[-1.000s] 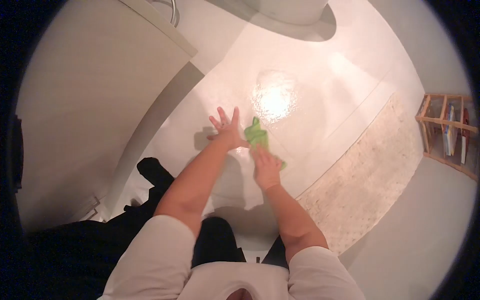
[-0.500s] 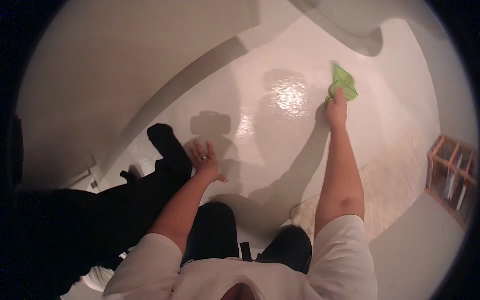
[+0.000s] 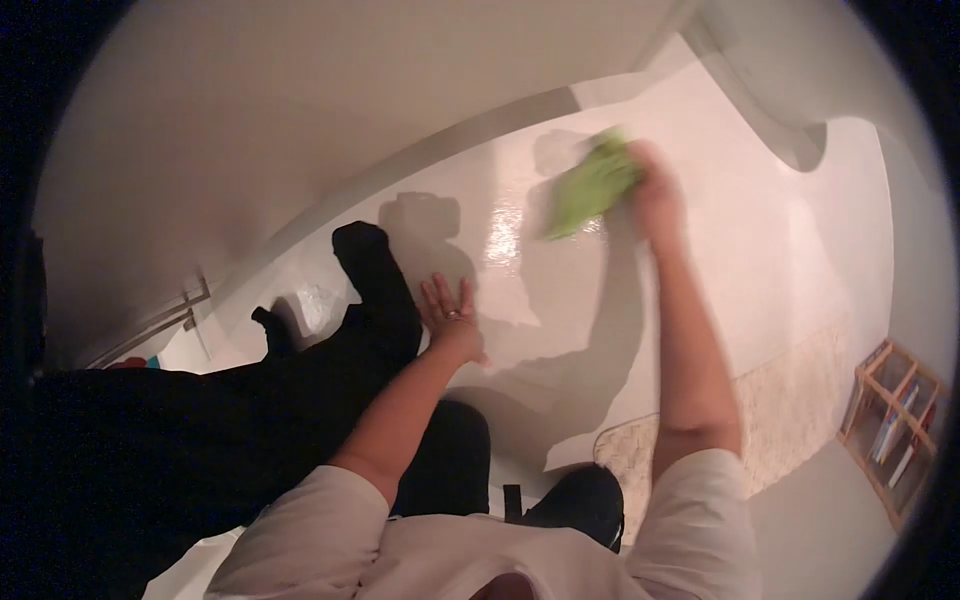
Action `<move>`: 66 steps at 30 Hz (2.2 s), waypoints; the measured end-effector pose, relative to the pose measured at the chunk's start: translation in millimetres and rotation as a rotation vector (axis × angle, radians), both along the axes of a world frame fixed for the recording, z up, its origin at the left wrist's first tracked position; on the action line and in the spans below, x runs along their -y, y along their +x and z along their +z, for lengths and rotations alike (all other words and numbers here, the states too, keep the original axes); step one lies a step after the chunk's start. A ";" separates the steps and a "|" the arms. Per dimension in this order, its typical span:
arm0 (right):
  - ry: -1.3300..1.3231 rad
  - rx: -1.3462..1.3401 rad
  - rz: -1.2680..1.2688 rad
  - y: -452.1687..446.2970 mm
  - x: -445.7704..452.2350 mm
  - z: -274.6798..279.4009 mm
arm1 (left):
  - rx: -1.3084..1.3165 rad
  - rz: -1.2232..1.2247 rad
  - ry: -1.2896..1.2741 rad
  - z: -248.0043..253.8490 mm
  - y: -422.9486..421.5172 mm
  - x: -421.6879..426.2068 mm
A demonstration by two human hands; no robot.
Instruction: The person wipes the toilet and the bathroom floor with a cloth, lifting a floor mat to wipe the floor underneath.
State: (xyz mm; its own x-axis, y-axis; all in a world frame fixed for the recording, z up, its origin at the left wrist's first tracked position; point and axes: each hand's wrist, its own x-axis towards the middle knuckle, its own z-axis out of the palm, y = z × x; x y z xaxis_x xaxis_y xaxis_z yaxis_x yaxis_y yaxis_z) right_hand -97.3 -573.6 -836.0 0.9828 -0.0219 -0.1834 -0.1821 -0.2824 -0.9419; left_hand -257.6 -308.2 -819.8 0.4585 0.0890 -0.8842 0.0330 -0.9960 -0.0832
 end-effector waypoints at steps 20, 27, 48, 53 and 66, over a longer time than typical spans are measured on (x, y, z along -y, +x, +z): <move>-0.094 0.069 0.154 -74.5 3.2 -1.1 | 0.036 -0.001 0.001 1.0 -3.4 6.5; -1.176 -0.113 -0.347 -188.7 233.6 -43.1 | 0.046 -0.010 0.055 -9.9 -7.4 14.6; -0.470 -1.044 -1.300 -660.7 219.9 77.3 | 0.038 -0.477 -0.789 37.6 -112.7 215.4; -0.263 -1.131 -1.550 -725.0 215.8 13.9 | -0.054 -0.624 -0.808 77.5 -120.9 269.4; 0.639 -0.282 -1.904 -673.2 154.4 57.2 | -0.193 -0.616 -0.965 136.2 -172.0 365.4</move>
State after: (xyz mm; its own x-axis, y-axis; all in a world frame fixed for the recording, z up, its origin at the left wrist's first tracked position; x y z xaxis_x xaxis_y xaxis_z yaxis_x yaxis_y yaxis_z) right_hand -770.6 -728.0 -778.8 -0.2578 -0.6703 -0.6959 0.0824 0.7024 -0.7070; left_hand -429.6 -673.6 -683.5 0.0397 -0.8516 -0.5227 -0.4098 -0.4910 0.7688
